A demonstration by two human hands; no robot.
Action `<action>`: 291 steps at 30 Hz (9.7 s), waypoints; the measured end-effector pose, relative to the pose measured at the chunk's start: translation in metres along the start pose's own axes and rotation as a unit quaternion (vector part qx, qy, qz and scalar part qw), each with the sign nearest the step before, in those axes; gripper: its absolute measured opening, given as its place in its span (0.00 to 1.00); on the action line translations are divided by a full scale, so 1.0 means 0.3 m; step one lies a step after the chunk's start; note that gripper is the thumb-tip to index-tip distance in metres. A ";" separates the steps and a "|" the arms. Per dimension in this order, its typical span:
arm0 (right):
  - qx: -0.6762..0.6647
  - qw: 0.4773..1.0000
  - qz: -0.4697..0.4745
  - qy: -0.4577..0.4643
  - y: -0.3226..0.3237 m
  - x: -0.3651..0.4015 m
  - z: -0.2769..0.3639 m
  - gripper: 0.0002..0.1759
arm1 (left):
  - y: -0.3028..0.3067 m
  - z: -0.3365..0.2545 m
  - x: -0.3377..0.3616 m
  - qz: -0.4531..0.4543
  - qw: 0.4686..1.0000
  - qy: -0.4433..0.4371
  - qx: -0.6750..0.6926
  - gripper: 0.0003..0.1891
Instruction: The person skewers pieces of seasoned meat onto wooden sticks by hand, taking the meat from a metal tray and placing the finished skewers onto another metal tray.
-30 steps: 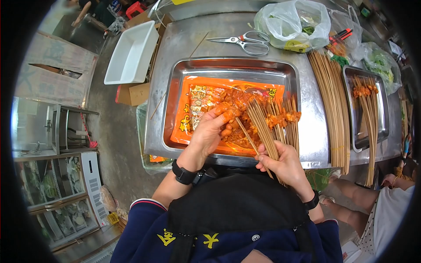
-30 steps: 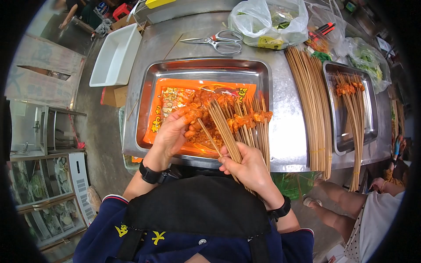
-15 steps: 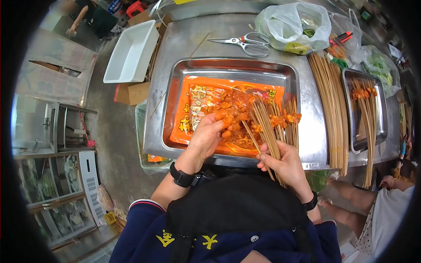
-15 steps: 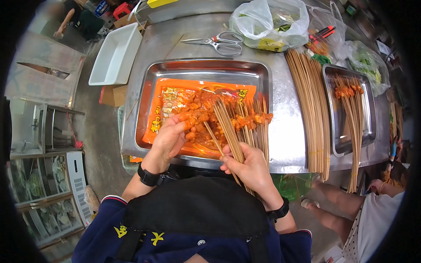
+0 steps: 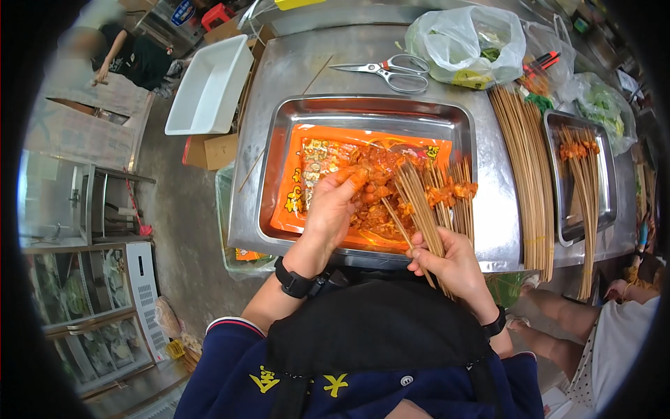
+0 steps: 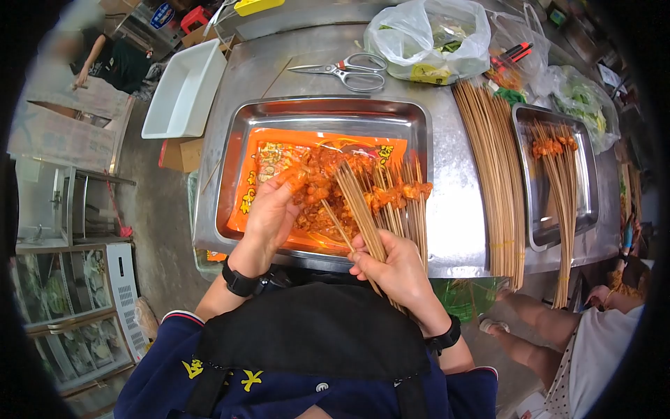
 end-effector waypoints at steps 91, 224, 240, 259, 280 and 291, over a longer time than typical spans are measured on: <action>-0.065 0.997 -0.020 0.028 0.022 0.016 -0.001 0.10 | -0.057 0.025 0.051 0.083 0.676 -0.053 -0.731 0.10; -0.044 0.999 -0.030 -0.006 0.015 0.019 -0.009 0.08 | -0.069 0.032 0.054 0.167 0.647 -0.012 -0.744 0.09; -0.045 0.999 -0.010 -0.010 0.001 0.015 -0.007 0.07 | -0.005 -0.018 0.049 -0.028 0.996 0.079 0.029 0.11; -0.010 1.000 -0.008 -0.017 0.000 0.009 -0.014 0.07 | 0.002 -0.008 0.042 0.036 0.998 0.051 0.026 0.13; -0.040 0.999 -0.013 -0.001 0.004 0.007 -0.025 0.07 | -0.036 0.049 0.055 -0.060 0.988 0.024 0.142 0.15; -0.051 0.998 -0.023 -0.002 0.008 0.004 -0.028 0.07 | -0.070 0.060 0.061 -0.058 0.992 0.004 0.110 0.09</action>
Point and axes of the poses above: each hand's wrist, its own x-axis away from the middle knuckle, its own y-axis out of the back of the hand, z = x × y, the point moved 4 cm from there along -x, towards the middle knuckle, and after that the axes turned 14 degrees about z, right-handed, at the moved point
